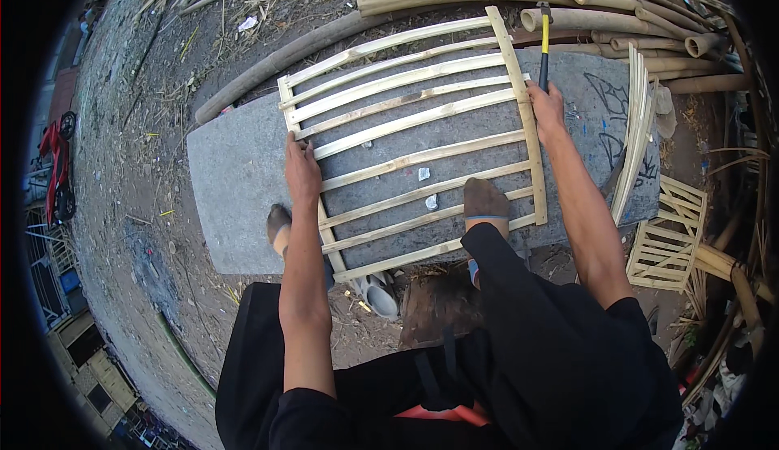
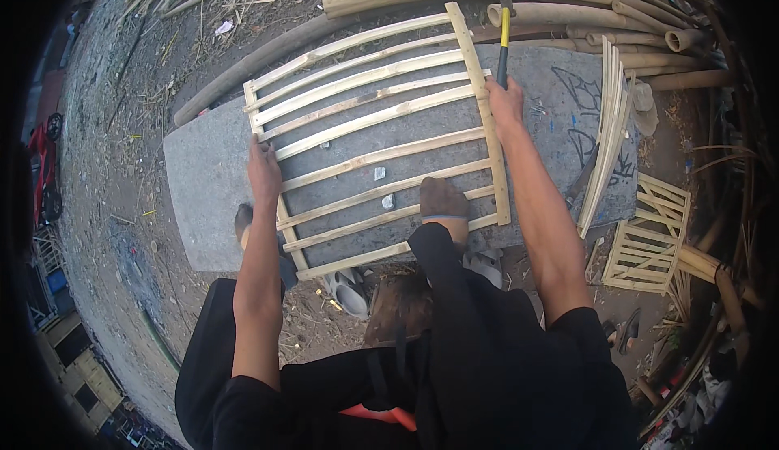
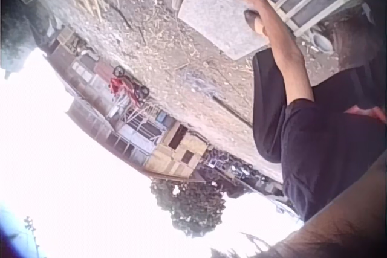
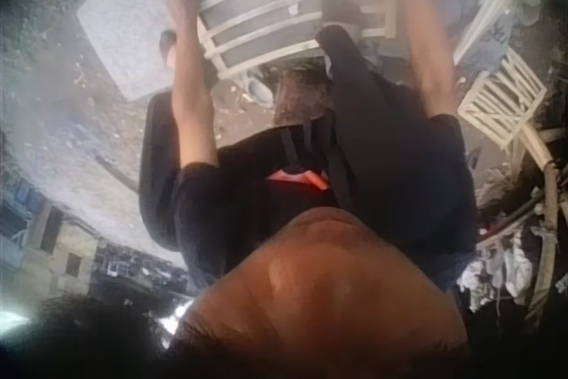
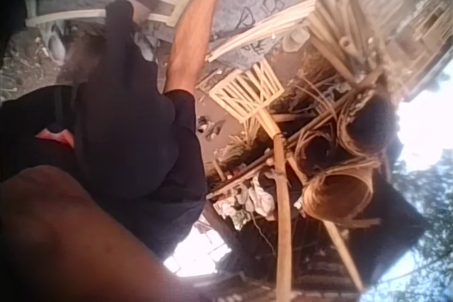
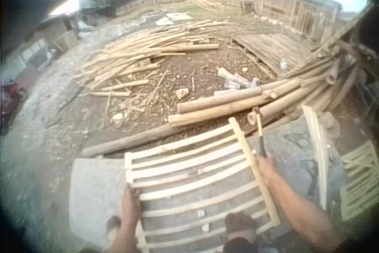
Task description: The person assembles a bamboo furniture part by aligning small wooden slats and securing them into a frame using a hammer and small nails.
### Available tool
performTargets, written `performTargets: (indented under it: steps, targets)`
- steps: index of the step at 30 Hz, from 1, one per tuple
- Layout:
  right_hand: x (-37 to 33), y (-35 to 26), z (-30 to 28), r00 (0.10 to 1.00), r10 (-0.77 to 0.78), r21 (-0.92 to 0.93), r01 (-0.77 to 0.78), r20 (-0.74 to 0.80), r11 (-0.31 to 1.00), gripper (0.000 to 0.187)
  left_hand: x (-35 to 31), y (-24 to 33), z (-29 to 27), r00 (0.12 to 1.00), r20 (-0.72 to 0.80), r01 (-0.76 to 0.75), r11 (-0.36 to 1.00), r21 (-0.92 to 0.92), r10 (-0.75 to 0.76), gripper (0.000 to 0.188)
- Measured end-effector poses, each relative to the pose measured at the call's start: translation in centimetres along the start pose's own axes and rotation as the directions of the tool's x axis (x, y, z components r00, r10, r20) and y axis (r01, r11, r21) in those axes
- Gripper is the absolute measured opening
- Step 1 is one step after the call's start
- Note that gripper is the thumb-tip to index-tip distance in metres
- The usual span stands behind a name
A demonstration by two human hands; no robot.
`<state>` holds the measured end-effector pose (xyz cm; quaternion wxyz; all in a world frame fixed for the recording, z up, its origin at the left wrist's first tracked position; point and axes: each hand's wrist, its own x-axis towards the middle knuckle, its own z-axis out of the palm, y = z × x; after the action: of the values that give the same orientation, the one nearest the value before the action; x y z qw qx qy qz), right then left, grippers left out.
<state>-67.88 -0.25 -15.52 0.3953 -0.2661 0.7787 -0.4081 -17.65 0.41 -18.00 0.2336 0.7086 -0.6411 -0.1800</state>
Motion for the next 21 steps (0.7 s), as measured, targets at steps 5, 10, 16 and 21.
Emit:
performTargets:
  steps: [5, 10, 16, 21]
  targets:
    - [2.1, 1.0, 0.0, 0.998, -0.019, -0.059, 0.016, -0.054, 0.998, 0.073, -0.2, 0.8, 0.6, 1.000, 0.003, 0.027, 1.000, -0.010, -0.027, 0.018]
    - [0.3, -0.6, 1.1, 0.997, -0.009, -0.061, 0.005, -0.077, 0.998, 0.036, -0.8, 0.6, 0.3, 0.993, -0.119, 0.000, 1.000, 0.026, 0.003, 0.036]
    - [3.0, 1.5, 0.1, 0.990, -0.116, -0.148, 0.104, -0.078, 0.983, 0.042, -0.6, 0.5, 1.0, 0.986, -0.169, -0.003, 0.999, -0.048, -0.006, 0.049]
    - [0.8, -1.1, 0.5, 0.993, -0.077, -0.138, 0.089, 0.090, 0.986, 0.070, -1.4, 1.5, 0.0, 0.986, -0.146, 0.066, 0.992, -0.110, -0.082, 0.047]
